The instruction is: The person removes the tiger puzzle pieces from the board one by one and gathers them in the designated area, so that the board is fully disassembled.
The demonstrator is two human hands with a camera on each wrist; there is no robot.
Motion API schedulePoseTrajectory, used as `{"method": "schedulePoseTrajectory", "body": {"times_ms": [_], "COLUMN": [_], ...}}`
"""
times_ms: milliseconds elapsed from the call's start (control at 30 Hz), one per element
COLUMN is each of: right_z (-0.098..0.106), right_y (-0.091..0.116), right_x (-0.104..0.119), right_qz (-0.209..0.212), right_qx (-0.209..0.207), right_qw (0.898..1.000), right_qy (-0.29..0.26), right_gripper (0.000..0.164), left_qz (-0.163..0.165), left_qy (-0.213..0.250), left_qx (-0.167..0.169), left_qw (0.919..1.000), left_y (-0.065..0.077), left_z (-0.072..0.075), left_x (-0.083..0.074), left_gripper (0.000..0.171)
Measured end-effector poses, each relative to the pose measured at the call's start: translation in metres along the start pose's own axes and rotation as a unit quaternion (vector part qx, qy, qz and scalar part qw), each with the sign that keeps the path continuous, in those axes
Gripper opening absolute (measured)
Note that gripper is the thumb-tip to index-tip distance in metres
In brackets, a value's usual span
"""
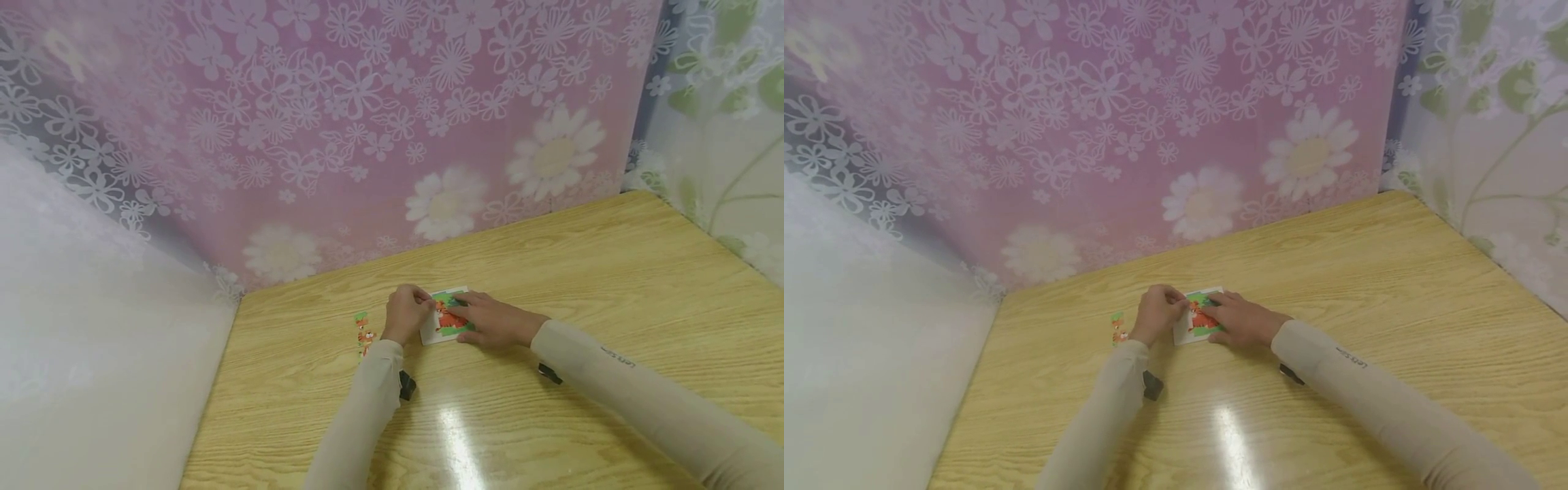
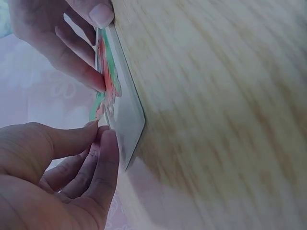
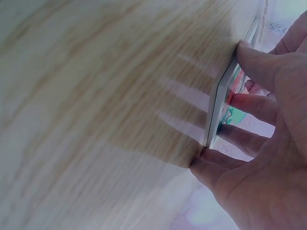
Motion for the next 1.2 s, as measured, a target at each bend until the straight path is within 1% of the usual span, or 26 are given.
{"method": "schedulePoseTrajectory", "body": {"times_ms": [233, 367, 500, 700, 767, 933, 1067, 1200], "right_z": [0.001, 0.001, 0.000, 0.000, -0.001, -0.001, -0.002, -0.002], "right_y": [-0.002, -0.002, -0.001, -0.001, -0.001, 0.000, -0.001, 0.000], "right_x": [0.001, 0.001, 0.002, 0.001, 0.000, 0.001, 0.000, -0.001], "right_qz": [-0.008, -0.014, -0.010, -0.008, -0.009, -0.016, -0.022, -0.022], "right_qx": [0.006, 0.010, 0.008, 0.004, 0.003, 0.005, 0.009, 0.009], "right_qw": [1.000, 1.000, 1.000, 1.000, 1.000, 1.000, 1.000, 1.000], "right_qy": [0.001, -0.001, -0.001, 0.010, 0.010, 0.009, 0.009, 0.008], "right_gripper": [0.061, 0.061, 0.060, 0.061, 0.061, 0.061, 0.061, 0.061], "left_qz": [0.003, 0.005, 0.004, 0.012, 0.020, 0.021, 0.022, 0.032], "left_qy": [0.027, 0.036, 0.049, 0.047, 0.054, 0.070, 0.074, 0.073], "left_qx": [0.002, 0.004, 0.005, -0.005, -0.004, -0.007, -0.017, -0.033], "left_qw": [0.9996, 0.9993, 0.9988, 0.9988, 0.9983, 0.9973, 0.9968, 0.9963], "left_y": [0.003, 0.003, 0.003, 0.003, 0.004, 0.009, 0.012, 0.013], "left_z": [0.009, 0.017, 0.025, 0.038, 0.043, 0.056, 0.064, 0.070], "left_x": [0.006, 0.014, 0.024, 0.036, 0.039, 0.045, 0.051, 0.059], "left_gripper": [0.009, 0.009, 0.009, 0.009, 0.009, 0.010, 0.011, 0.010]}}
Point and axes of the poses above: each hand's wrist, its own y-axis away from the middle knuckle, its own z-axis out of the back of the hand, x = y × z, the point moved 3 cm from there along -y, towards the middle knuckle, and after that the axes turned 3 degrees about z, right-handed, at the moved point
